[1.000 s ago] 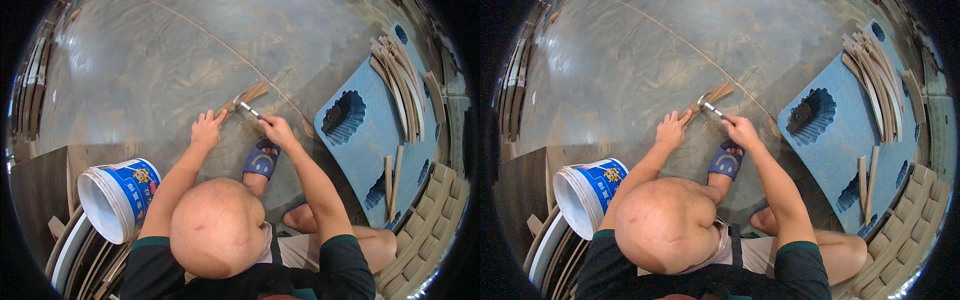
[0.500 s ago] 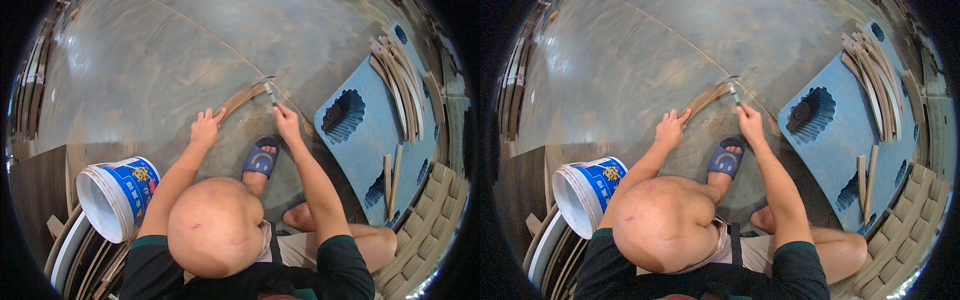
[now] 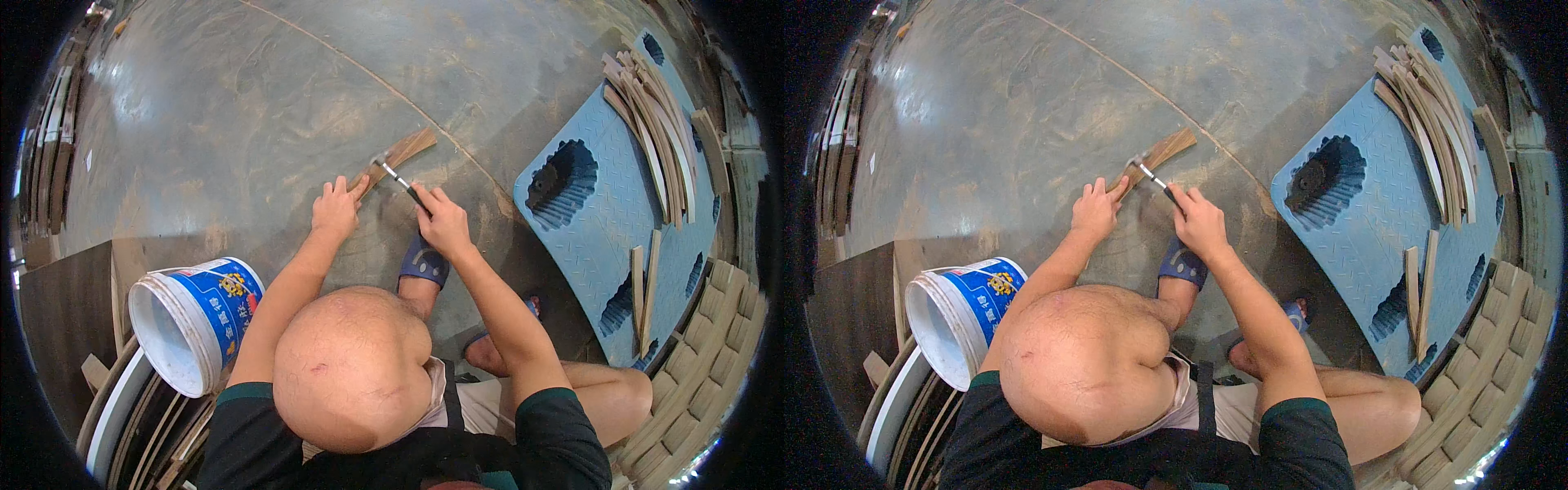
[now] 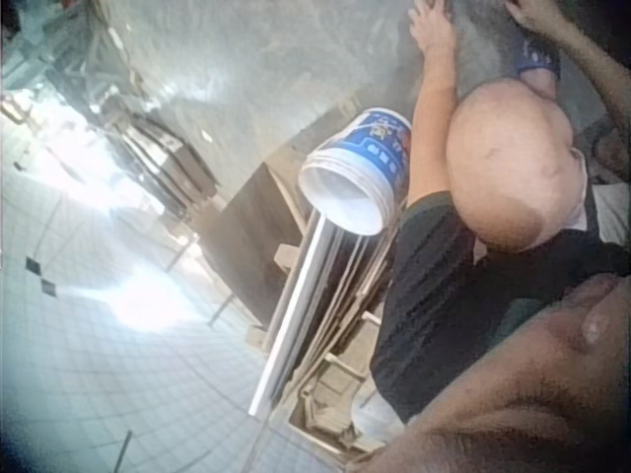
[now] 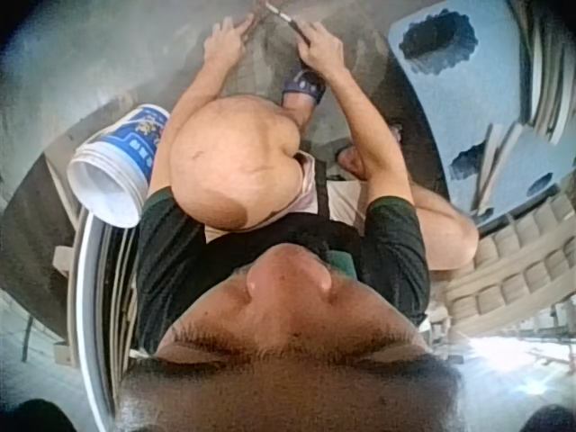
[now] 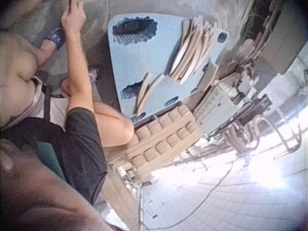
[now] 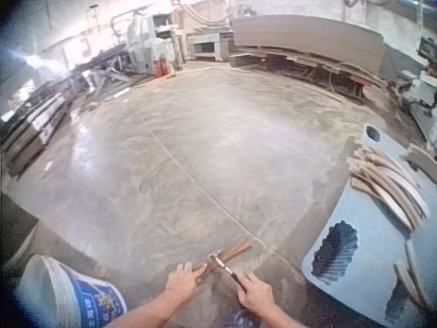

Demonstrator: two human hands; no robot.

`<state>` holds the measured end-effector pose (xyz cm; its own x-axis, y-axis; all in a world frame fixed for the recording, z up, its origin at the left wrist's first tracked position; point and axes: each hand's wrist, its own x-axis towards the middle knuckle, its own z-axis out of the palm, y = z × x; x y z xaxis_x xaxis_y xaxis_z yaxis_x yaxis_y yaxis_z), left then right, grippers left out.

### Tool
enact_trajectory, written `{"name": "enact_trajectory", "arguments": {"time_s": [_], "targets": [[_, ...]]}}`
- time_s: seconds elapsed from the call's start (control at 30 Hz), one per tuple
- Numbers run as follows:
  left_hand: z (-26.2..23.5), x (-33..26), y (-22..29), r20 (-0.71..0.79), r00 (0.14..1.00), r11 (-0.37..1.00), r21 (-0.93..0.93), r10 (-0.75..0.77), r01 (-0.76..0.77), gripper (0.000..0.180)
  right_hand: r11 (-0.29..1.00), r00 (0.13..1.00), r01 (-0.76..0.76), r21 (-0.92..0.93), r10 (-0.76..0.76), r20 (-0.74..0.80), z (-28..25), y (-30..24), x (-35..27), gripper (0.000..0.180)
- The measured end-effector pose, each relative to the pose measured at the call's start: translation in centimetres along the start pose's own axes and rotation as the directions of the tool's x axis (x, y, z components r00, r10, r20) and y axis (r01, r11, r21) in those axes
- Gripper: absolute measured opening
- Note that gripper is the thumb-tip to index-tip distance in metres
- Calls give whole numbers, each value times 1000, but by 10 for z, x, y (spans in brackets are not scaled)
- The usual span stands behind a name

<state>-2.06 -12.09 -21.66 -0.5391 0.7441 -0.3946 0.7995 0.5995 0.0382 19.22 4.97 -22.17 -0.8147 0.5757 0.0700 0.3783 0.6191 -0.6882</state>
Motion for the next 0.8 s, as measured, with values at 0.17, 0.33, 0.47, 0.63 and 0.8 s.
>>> {"name": "enact_trajectory", "arguments": {"time_s": [0.17, 0.33, 0.47, 0.63, 0.8], "targets": [[14, 1, -12, -57, 997, 999, 26, 48, -46, 72, 993, 991, 45, -108, -31, 126, 5, -3, -4, 51], [5, -5, -5, -106, 993, 998, -6, 58, -59, 72, 981, 992, -125, -149, 124, -18, -9, 24, 9, 48], [7, -1, -4, -98, 992, 997, 43, 76, -72, 74, 954, 936, -297, -49, 281, -212, -12, 22, 10, 50], [4, -1, -5, -77, 994, 997, 11, 73, -73, 74, 915, 941, -235, 328, 299, -158, -13, 49, 21, 44], [7, -1, -8, -95, 992, 997, -1, 77, -78, 75, 555, 849, -441, 705, 512, 129, -7, 84, 44, 42]]}}
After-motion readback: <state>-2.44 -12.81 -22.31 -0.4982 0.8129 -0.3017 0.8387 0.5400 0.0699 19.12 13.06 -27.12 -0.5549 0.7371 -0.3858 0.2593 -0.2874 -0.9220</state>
